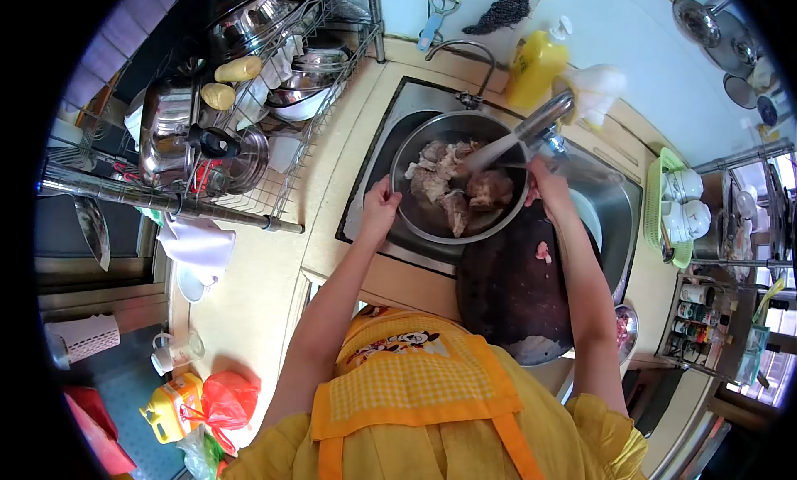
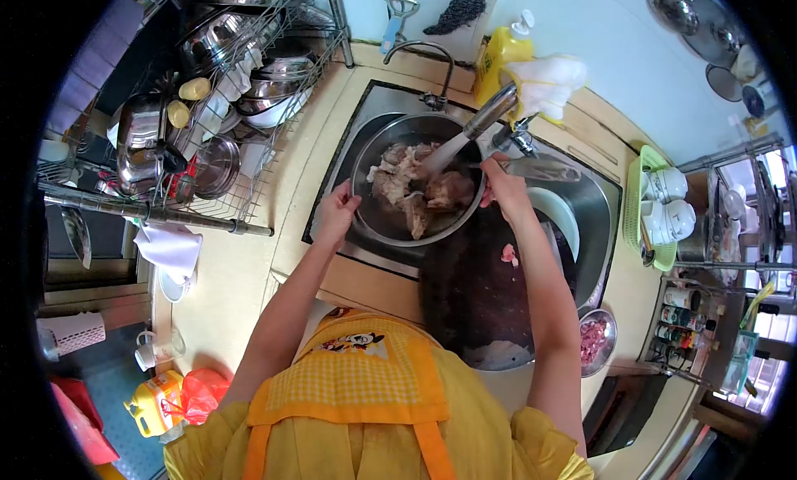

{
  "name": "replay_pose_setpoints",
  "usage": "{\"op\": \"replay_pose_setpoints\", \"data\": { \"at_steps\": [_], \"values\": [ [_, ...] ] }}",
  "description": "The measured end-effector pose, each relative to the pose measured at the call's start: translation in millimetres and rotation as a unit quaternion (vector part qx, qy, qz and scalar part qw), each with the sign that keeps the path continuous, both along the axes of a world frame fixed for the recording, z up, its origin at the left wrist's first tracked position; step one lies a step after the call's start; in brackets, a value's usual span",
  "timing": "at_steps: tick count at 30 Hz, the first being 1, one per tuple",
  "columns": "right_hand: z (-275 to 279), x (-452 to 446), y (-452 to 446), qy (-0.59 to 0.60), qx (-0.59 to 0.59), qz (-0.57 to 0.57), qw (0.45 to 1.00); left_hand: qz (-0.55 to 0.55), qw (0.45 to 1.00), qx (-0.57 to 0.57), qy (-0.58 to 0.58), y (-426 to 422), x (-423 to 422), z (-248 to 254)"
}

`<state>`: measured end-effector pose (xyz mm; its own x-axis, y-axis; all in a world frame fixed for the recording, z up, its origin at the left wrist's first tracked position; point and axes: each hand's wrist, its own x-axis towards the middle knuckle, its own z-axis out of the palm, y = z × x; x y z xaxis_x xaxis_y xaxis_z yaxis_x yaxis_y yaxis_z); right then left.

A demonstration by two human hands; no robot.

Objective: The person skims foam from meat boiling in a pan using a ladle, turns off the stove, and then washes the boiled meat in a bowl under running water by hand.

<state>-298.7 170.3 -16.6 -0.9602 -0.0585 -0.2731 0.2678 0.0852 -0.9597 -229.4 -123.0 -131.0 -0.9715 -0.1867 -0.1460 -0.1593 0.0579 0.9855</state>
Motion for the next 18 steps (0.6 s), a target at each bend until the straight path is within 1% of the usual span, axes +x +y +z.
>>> {"op": "replay_pose_setpoints", "data": {
  "at_steps": [1,3,5,9,10,11,12,14,15,16,18],
  "values": [
    [12,8,-3,0.005,0.02,-0.011,1.0,-0.007,1.0,-0.01,-0.007,3,-1,1],
    [24,22,0,0.035,0.054,-0.005,0.998,-0.008,1.0,-0.005,0.007,5,-7,-13],
    [31,36,1,0.055,0.082,-0.012,0.995,-0.02,1.0,-0.006,0.014,7,-10,-12],
    [28,42,18,0.061,0.068,-0.031,0.995,-0.054,0.998,-0.039,0.019,17,-19,1],
    [30,38,19,0.064,0.082,-0.043,0.994,-0.061,0.997,-0.053,0.021,18,-23,4],
    [27,33,18,0.051,0.06,-0.054,0.995,-0.078,0.994,-0.073,0.016,16,-29,8],
    [24,31,17,0.038,0.038,-0.065,0.996,-0.069,0.995,-0.073,0.012,13,-32,7],
    [23,39,0,0.104,0.061,-0.043,0.992,-0.053,0.996,-0.074,0.005,2,-37,-6],
    [17,41,-5,0.112,0.052,-0.025,0.992,-0.024,1.0,-0.004,0.005,-3,-35,-17],
    [24,48,-14,0.118,0.064,-0.019,0.991,-0.017,1.0,-0.005,0.015,-6,-30,-12],
    [15,53,-9,0.09,0.037,0.007,0.995,0.0,0.999,-0.007,0.032,-12,-18,-4]
  ]
}}
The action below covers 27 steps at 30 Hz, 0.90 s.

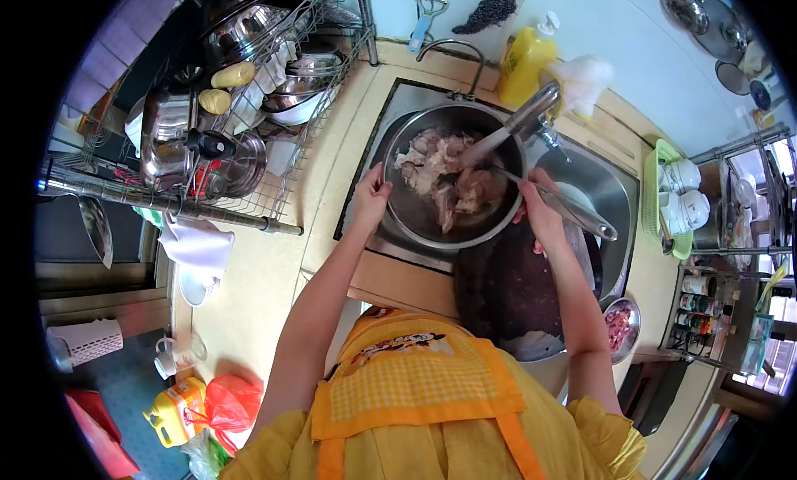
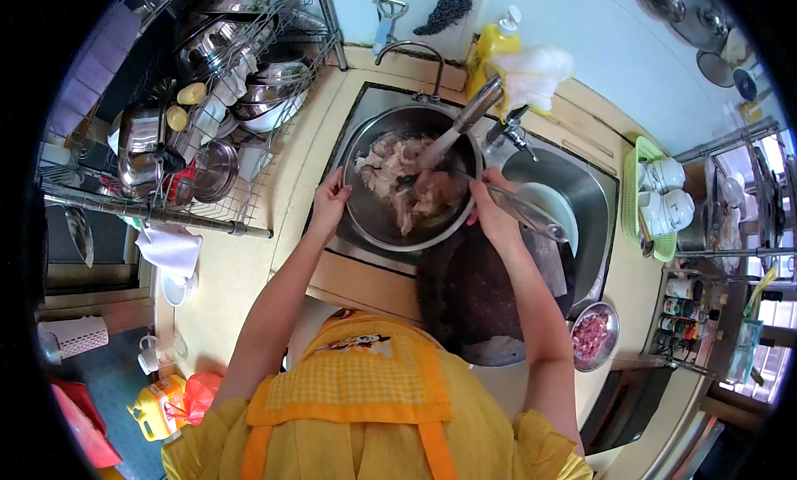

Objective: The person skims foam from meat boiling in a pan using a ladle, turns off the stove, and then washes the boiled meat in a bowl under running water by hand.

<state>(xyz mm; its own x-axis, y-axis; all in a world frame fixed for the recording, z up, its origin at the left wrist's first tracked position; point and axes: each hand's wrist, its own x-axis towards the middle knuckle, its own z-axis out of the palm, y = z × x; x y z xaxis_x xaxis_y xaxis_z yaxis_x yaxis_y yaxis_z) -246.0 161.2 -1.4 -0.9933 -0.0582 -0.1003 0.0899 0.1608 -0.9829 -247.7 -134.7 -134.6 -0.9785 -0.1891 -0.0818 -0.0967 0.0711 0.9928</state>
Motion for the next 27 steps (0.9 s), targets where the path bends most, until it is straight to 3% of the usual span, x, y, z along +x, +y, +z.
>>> {"op": "replay_pose_setpoints", "data": {
  "at_steps": [6,9,12,16,20,27],
  "values": [
    [-44,-24,8,-0.049,-0.17,-0.075,0.981,0.004,0.996,-0.086,-0.012,-12,-12,31],
    [-48,-30,-18,-0.08,-0.213,-0.032,0.973,0.053,0.99,-0.1,0.08,-38,-12,16],
    [-64,-28,-26,-0.093,-0.25,0.032,0.963,0.076,0.993,-0.07,0.059,-49,19,40],
    [-65,-22,-43,-0.094,-0.224,0.083,0.967,0.074,0.993,-0.082,0.047,-66,65,42],
    [-74,-6,-68,-0.138,-0.215,0.113,0.96,0.096,0.995,-0.015,-0.006,-81,104,50],
    [-97,20,-87,-0.144,-0.207,0.201,0.947,0.121,0.986,-0.118,-0.01,-111,128,31]
  ]
}}
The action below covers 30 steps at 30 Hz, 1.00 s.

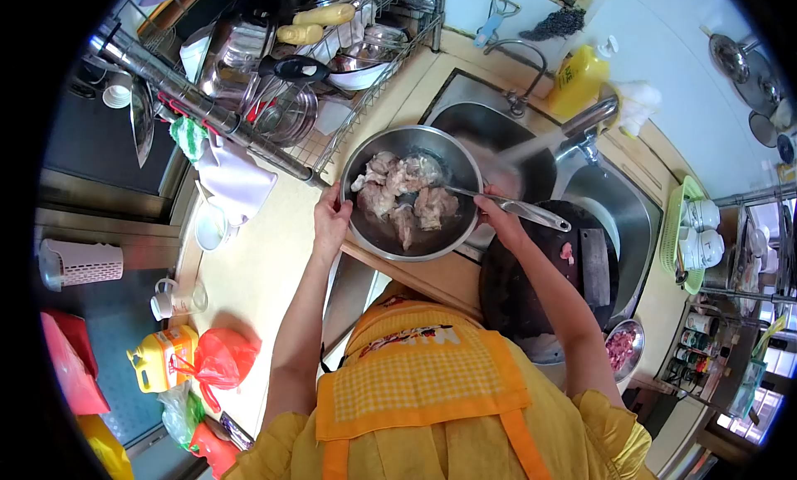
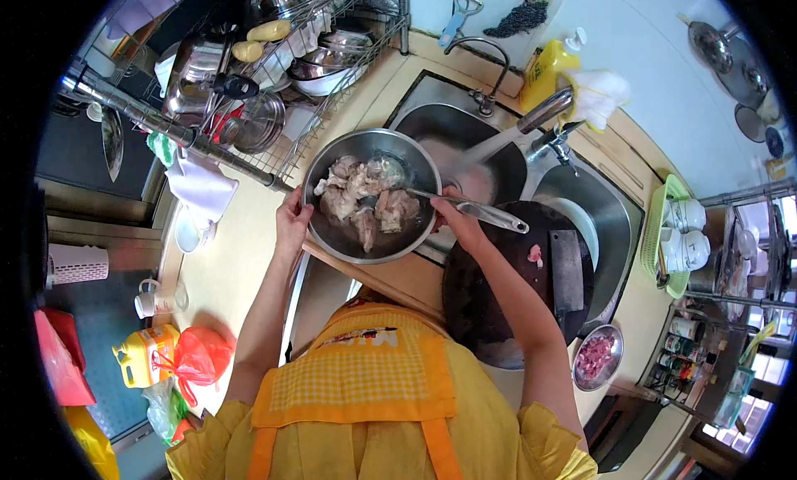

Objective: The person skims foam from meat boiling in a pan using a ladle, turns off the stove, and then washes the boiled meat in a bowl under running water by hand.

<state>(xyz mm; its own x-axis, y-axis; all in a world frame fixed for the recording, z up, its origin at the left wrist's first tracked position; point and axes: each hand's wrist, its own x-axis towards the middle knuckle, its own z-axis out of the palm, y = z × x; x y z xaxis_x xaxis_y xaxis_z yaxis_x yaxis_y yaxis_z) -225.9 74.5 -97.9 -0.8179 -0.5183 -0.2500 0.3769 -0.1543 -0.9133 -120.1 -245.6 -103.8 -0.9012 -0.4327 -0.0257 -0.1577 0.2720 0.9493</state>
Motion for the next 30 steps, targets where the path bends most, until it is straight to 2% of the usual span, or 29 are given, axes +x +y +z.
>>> {"op": "replay_pose_setpoints", "data": {
  "at_steps": [2,5,6,7,9,11,13,15,18,21,22,25,26,29,30],
  "values": [
    [0,7,1,0.024,0.023,0.033,0.999,0.002,1.0,-0.023,0.001,-4,-2,-4],
    [8,6,14,0.171,0.175,0.157,0.957,0.037,0.984,-0.172,0.038,-7,-3,-2],
    [13,-2,21,0.373,0.16,0.17,0.898,0.024,0.986,-0.161,0.022,-8,0,1],
    [20,-12,30,0.463,0.214,0.133,0.849,0.02,0.98,-0.195,0.018,-7,1,6],
    [31,-35,57,0.619,0.317,0.062,0.716,0.014,0.969,-0.241,0.058,-10,1,-1],
    [42,-65,93,0.624,0.466,-0.068,0.624,0.014,0.973,-0.228,0.034,-6,0,2],
    [39,-92,132,0.459,0.656,-0.195,0.566,0.019,0.97,-0.238,0.032,-7,2,2],
    [-7,-130,184,0.327,0.742,-0.138,0.569,0.02,0.971,-0.236,0.027,-6,3,5],
    [-13,-135,184,0.218,0.621,-0.233,0.715,0.017,0.975,-0.222,0.014,-3,3,11],
    [-4,-122,159,0.152,0.565,-0.226,0.779,0.022,0.975,-0.221,0.01,-2,3,12],
    [0,-121,151,0.131,0.585,-0.235,0.765,0.023,0.975,-0.219,0.009,-3,3,11],
    [-12,-107,156,0.161,0.353,-0.283,0.877,0.02,0.976,-0.216,0.019,-6,3,6],
    [-3,-96,149,0.151,0.234,-0.296,0.914,0.017,0.976,-0.215,0.032,-7,3,6],
    [20,-69,125,0.151,0.279,-0.282,0.906,0.014,0.978,-0.205,0.039,-7,2,6],
    [11,-70,124,0.193,0.299,-0.209,0.911,0.015,0.977,-0.209,0.041,-7,1,3]
  ]
}}
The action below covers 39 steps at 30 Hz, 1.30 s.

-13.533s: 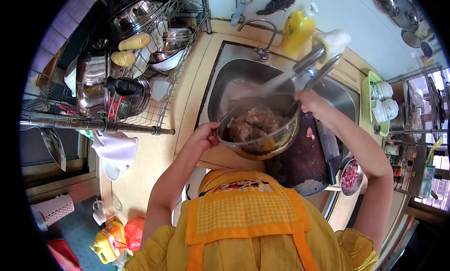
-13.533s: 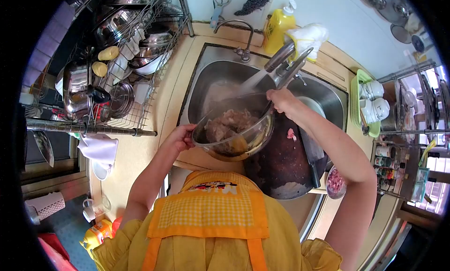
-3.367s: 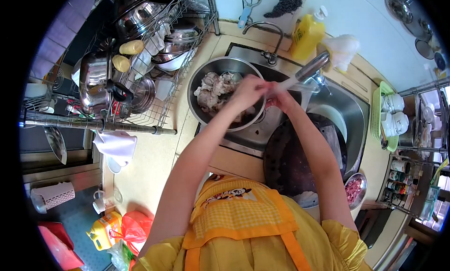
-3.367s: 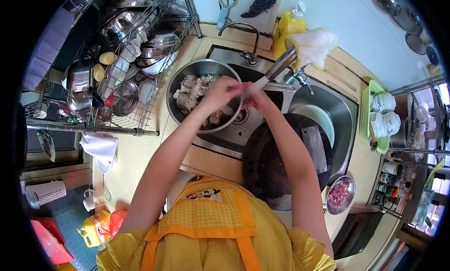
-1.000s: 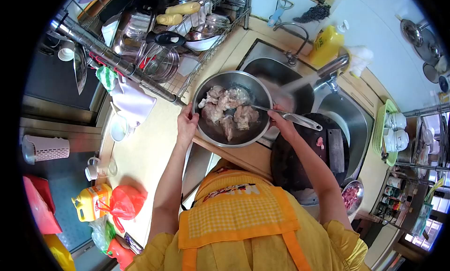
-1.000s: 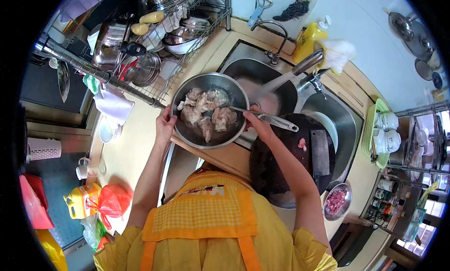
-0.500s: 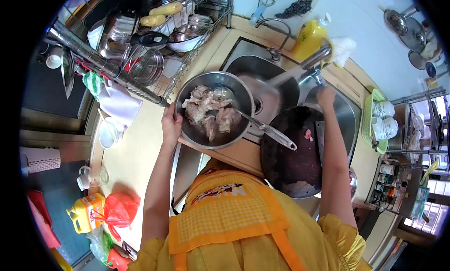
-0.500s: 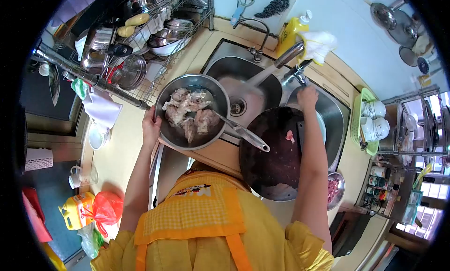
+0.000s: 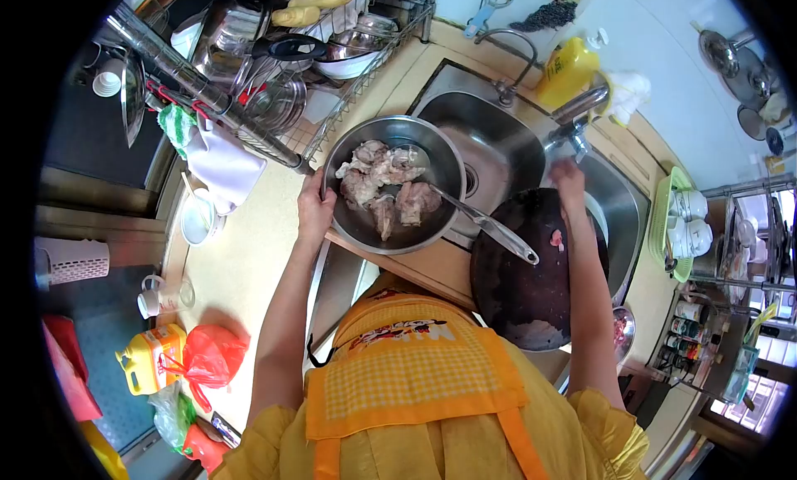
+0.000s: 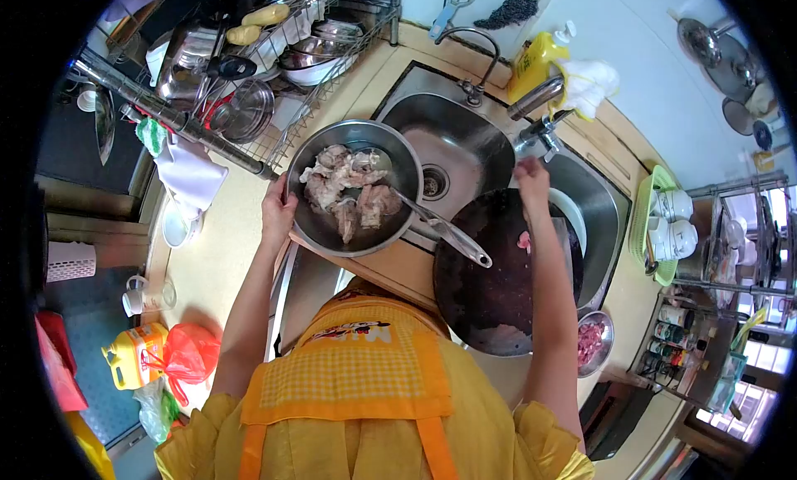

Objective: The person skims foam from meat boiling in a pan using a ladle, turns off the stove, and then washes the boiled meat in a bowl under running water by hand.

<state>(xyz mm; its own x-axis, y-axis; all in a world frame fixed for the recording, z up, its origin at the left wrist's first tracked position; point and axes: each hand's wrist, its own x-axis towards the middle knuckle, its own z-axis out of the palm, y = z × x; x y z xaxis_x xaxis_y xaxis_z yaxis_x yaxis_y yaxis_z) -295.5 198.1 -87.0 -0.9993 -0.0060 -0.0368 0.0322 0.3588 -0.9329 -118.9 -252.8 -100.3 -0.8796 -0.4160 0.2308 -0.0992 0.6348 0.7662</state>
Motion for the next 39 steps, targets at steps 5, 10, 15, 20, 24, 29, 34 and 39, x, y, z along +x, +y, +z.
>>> {"op": "replay_pose_setpoints", "data": {
  "at_steps": [5,10,15,20,24,29,34,39],
  "values": [
    [75,37,-88,-0.046,0.113,0.366,0.923,-0.002,0.999,-0.052,-0.006,0,1,2],
    [69,65,-133,-0.079,0.295,0.49,0.817,0.012,0.991,-0.133,-0.027,6,0,14],
    [32,53,-135,-0.32,-0.036,0.368,0.872,-0.002,0.941,-0.336,0.028,18,1,35],
    [42,62,-142,-0.329,-0.061,0.33,0.882,-0.26,0.797,-0.502,-0.213,31,9,49],
    [39,63,-143,-0.309,-0.054,0.313,0.896,-0.444,0.77,-0.307,-0.341,51,9,40],
    [28,59,-141,-0.296,-0.03,0.317,0.9,-0.366,0.795,-0.365,-0.316,48,1,53],
    [33,62,-142,-0.303,-0.036,0.304,0.902,-0.35,0.719,-0.453,-0.394,48,-12,56],
    [41,64,-143,-0.29,-0.047,0.313,0.903,-0.382,0.756,-0.333,-0.414,89,-11,48]
  ]
}}
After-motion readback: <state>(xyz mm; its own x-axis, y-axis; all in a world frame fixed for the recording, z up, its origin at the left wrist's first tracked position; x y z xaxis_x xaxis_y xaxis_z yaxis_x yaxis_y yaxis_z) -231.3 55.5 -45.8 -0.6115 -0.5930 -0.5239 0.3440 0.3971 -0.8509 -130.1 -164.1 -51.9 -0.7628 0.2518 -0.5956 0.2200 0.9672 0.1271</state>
